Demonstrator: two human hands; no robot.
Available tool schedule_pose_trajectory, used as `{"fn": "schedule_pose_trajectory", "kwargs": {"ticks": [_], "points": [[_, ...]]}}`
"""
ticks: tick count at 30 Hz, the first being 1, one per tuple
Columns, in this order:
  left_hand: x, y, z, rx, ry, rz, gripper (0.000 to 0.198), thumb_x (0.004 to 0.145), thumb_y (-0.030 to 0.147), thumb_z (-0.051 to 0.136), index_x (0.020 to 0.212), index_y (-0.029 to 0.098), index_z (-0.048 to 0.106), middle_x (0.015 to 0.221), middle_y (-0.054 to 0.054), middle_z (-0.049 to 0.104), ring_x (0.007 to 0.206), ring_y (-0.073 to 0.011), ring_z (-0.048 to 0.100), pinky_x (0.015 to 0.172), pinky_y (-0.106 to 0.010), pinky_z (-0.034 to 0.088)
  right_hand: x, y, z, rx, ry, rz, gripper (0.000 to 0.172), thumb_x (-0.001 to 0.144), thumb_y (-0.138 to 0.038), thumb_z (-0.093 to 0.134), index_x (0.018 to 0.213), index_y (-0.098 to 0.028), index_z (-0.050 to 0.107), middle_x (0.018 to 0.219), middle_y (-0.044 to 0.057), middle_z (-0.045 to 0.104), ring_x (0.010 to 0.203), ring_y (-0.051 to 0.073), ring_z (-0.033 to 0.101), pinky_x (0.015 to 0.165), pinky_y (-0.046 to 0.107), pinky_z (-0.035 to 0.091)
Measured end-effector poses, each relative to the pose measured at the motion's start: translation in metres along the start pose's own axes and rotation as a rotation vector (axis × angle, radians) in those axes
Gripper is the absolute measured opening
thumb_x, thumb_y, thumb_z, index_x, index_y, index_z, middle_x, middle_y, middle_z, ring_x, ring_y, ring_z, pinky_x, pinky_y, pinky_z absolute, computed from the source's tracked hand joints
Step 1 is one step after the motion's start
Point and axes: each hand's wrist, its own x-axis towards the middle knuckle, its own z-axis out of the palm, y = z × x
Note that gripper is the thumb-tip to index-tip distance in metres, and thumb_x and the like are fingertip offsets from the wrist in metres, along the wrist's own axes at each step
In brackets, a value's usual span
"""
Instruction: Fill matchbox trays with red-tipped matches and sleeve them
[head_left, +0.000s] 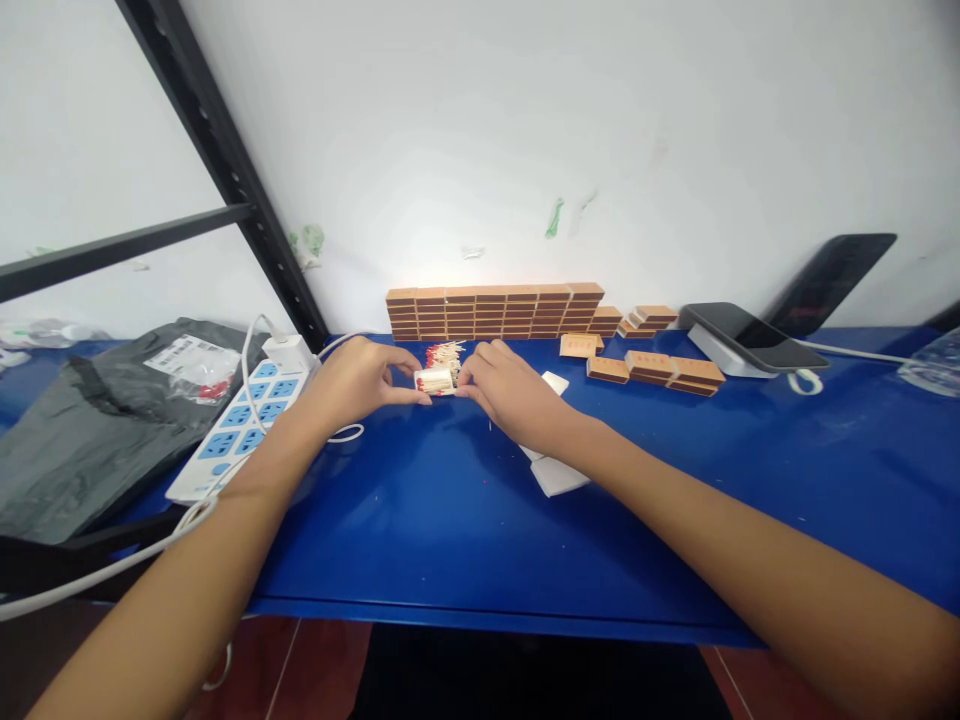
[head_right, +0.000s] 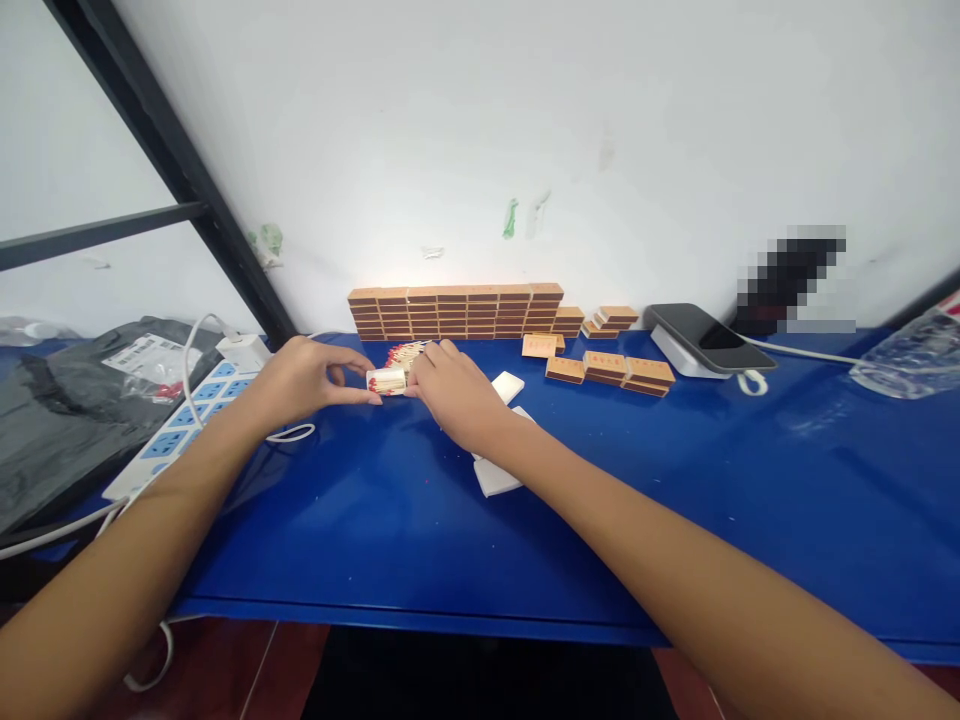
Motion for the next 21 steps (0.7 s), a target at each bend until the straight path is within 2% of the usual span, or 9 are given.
{"fn": "schedule_pose_trajectory", "kwargs": {"ticks": [6, 12, 17, 21], "points": [[-0.001, 0.010, 0.008, -0.135, -0.024, 0.052, 0.039, 0.073, 0.051, 0.097, 0.096, 0.021, 0.085, 0.075, -0.002, 0.080, 0.062, -0.0184, 0.071, 0.066, -0.028, 0.050, 0.004, -0.004, 0.008, -0.142, 0.081, -0.026, 0.023, 0.111, -0.024, 0.049, 0.109, -0.013, 0.069, 0.108, 0.017, 0.066, 0.103, 0.031, 0.050, 0.084, 0.041, 0.038], [-0.002, 0.014, 0.009, -0.181, -0.016, 0.055, 0.040, 0.075, 0.051, 0.096, 0.098, 0.020, 0.085, 0.070, -0.002, 0.078, 0.057, -0.0177, 0.069, 0.063, -0.028, 0.050, 0.004, -0.007, 0.011, -0.198, 0.069, -0.055, 0.025, 0.112, -0.020, 0.045, 0.109, -0.011, 0.069, 0.105, 0.017, 0.066, 0.099, 0.030, 0.050, 0.082, 0.041, 0.036], [-0.001, 0.009, 0.006, -0.138, 0.011, 0.062, 0.040, 0.074, 0.051, 0.096, 0.095, 0.020, 0.085, 0.074, -0.001, 0.080, 0.060, -0.0169, 0.070, 0.062, -0.027, 0.048, 0.002, -0.003, 0.011, -0.099, 0.120, -0.064, 0.020, 0.111, -0.027, 0.053, 0.108, -0.014, 0.068, 0.109, 0.016, 0.067, 0.101, 0.029, 0.051, 0.085, 0.040, 0.040], [-0.001, 0.003, -0.004, -0.006, 0.046, -0.006, 0.040, 0.074, 0.054, 0.095, 0.095, 0.022, 0.085, 0.075, -0.001, 0.079, 0.065, -0.0192, 0.072, 0.063, -0.028, 0.046, 0.002, -0.001, 0.012, -0.072, 0.195, -0.037, 0.019, 0.110, -0.025, 0.054, 0.110, -0.014, 0.068, 0.108, 0.015, 0.067, 0.103, 0.029, 0.051, 0.086, 0.041, 0.040]]}}
